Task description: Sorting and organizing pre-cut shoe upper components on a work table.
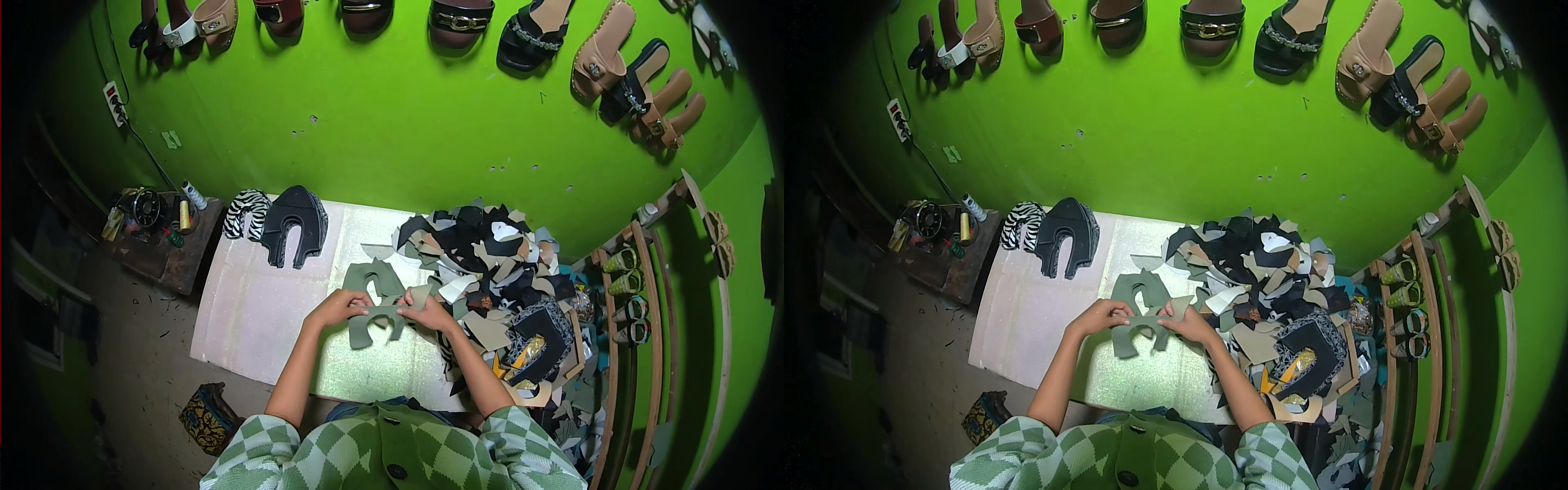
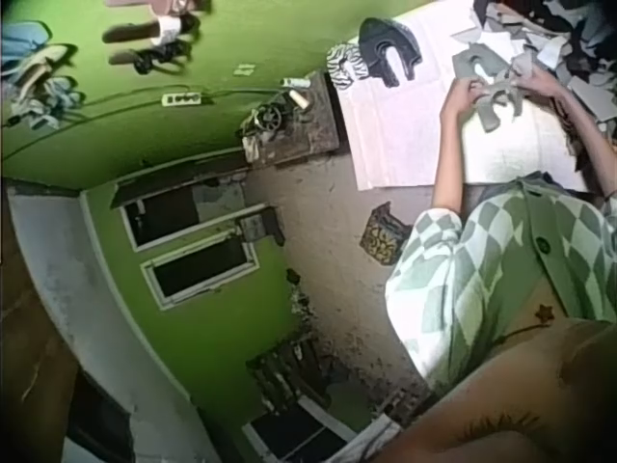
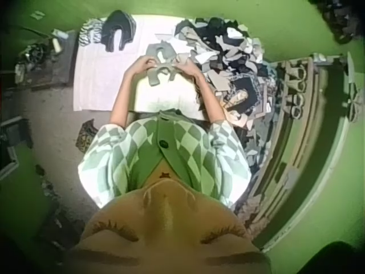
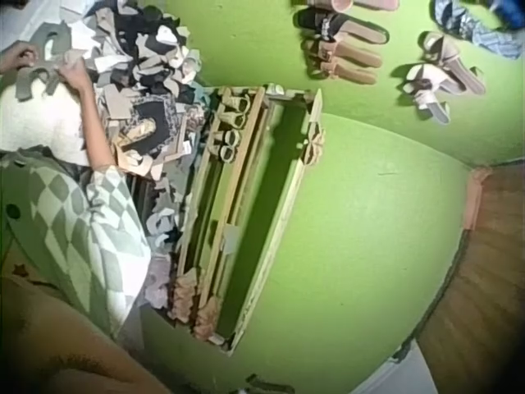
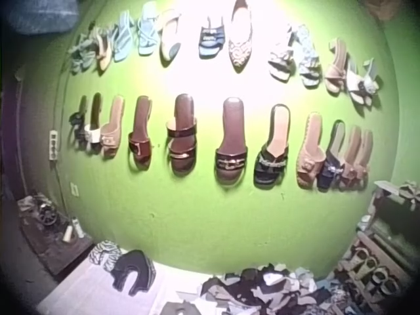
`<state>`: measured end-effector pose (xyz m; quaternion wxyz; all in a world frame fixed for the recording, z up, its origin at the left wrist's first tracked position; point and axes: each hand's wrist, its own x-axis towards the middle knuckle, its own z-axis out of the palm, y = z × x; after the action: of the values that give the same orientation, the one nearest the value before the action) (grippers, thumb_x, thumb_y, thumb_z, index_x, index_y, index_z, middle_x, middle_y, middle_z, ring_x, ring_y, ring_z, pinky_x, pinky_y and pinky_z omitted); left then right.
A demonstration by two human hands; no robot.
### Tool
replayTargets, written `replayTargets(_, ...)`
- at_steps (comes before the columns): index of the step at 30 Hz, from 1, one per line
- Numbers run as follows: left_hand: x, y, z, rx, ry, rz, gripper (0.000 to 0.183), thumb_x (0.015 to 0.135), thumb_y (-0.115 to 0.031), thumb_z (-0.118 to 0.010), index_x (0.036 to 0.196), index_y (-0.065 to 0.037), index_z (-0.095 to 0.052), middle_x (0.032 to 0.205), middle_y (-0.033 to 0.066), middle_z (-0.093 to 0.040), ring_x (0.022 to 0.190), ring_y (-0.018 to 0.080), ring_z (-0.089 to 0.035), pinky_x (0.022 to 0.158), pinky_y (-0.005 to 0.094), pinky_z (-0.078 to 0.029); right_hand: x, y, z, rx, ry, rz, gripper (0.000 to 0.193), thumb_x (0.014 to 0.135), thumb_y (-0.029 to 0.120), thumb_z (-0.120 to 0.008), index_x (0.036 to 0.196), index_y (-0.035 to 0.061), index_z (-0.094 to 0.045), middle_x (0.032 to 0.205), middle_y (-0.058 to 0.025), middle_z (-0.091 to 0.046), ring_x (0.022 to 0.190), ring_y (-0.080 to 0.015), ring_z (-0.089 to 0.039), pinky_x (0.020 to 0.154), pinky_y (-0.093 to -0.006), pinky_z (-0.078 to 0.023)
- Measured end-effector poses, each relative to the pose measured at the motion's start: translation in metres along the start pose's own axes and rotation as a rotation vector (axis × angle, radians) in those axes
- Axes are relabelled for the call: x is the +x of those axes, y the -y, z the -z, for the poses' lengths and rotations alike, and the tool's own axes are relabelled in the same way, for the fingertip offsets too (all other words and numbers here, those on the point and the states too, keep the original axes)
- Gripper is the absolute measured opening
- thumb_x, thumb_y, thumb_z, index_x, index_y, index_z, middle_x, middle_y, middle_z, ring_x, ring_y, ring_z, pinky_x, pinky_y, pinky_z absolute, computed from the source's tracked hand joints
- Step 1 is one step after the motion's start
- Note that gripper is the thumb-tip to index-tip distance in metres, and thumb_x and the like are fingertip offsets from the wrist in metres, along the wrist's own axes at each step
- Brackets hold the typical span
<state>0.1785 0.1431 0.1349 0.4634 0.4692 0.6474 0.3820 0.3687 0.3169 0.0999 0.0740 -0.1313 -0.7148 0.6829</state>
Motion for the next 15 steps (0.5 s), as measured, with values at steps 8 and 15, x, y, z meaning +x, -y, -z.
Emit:
replayTargets(8, 0.039, 0.006, 0.036, 0.038, -0.239, -0.005, 0.018, 0.077, -0.008, -0.067, 0.093, -0.001, -0.060, 0.066, -0.0019, -0.055, 0.063, 0.0068, -0.049, 0.055, 0.0236, -0.041, 0.067, 0.005, 0.017, -0.245, -0.225, 0.153, 0.022, 0.079, 0.006, -0.062, 0.076, 0.0043, -0.041, 0.079, -0.0097, -0.060, 0.073, -0.0182, -0.057, 0.066, -0.0325, -0.045)
replayTargets(15, 0.070, 0.082, 0.028, 0.373, -0.518, 0.062, 0.045, 0.076, -0.019, -0.066, 0.116, -0.007, -0.049, 0.110, 0.0190, -0.053, 0.104, 0.0343, -0.052, 0.089, 0.0394, -0.042, 0.086, -0.022, 0.040, -0.722, -0.182, -0.074, 0.021, 0.083, 0.017, -0.055, 0.096, 0.0027, -0.059, 0.083, -0.0181, -0.061, 0.075, -0.0337, -0.059, 0.072, -0.0384, -0.045)
